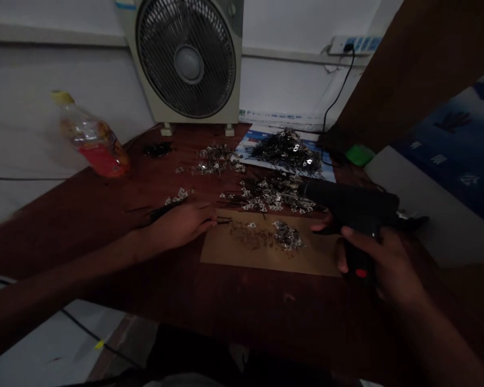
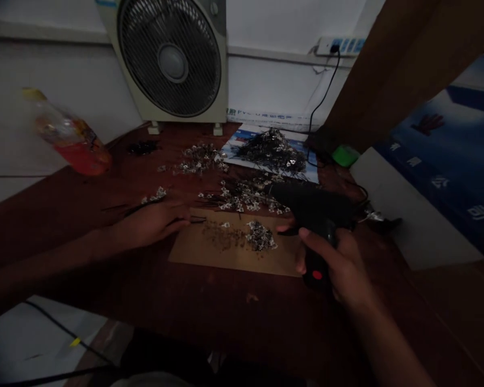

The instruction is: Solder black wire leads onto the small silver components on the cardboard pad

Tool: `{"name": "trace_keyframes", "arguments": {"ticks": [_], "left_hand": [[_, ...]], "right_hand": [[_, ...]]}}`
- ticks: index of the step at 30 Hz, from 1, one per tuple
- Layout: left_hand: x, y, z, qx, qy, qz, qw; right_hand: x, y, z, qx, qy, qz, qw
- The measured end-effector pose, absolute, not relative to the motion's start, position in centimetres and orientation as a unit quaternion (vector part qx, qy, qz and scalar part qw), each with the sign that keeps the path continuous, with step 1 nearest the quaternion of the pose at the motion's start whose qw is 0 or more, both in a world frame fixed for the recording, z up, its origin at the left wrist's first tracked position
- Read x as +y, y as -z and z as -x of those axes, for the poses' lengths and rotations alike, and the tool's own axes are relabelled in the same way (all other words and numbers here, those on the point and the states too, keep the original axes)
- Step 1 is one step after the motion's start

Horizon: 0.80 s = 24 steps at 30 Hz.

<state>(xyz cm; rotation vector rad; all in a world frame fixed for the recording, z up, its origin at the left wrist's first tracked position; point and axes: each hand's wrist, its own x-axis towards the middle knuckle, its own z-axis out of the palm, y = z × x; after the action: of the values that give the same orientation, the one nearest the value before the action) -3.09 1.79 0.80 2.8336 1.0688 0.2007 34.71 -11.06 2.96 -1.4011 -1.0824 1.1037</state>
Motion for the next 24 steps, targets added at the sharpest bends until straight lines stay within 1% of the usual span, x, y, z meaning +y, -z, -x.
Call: {"name": "trace_keyframes", "arguments": {"ticks": [2,5,8,12,14,18,21,24], "left_hand": [[2.0,-0.5,2.8,0.348,-0.08,-0.934,0.022],[2.2,-0.5,3.1,0.352,-0.079,-0.933,0.001],[2.2,-0.7,3.7,0.365,-0.075,-0.928,-0.004],[2.5,-1.1,3.2,0.356,-0.118,-0.927,-0.005],[2.8,-1.4,2.0,0.353,-0.13,-0.926,0.01],[3.5,-1.3,-0.7,0.371,-0.131,-0.917,0.063],[3.7,0.0,-1.7,0.355,-0.158,-0.917,0.091],[3.5,1.8,-1.7,0.32,-0.214,-0.92,0.077]], "right_hand": [[-11.5,-3.4,-34.5,-0.475,-0.455,0.593,0.464],[-11.9,-3.8,-34.5,-0.51,-0.455,0.601,0.414],[-12.4,-3.6,-34.8,-0.534,-0.462,0.603,0.37],[-13.9,-3.5,-34.6,-0.549,-0.462,0.62,0.318],[-14.9,-3.7,-33.8,-0.54,-0.445,0.648,0.302],[-16.2,-4.0,-31.7,-0.482,-0.382,0.721,0.319],[-16.6,-3.9,-30.8,-0.456,-0.362,0.743,0.33],[-16.8,-3.6,-30.7,-0.452,-0.345,0.756,0.324]]}}
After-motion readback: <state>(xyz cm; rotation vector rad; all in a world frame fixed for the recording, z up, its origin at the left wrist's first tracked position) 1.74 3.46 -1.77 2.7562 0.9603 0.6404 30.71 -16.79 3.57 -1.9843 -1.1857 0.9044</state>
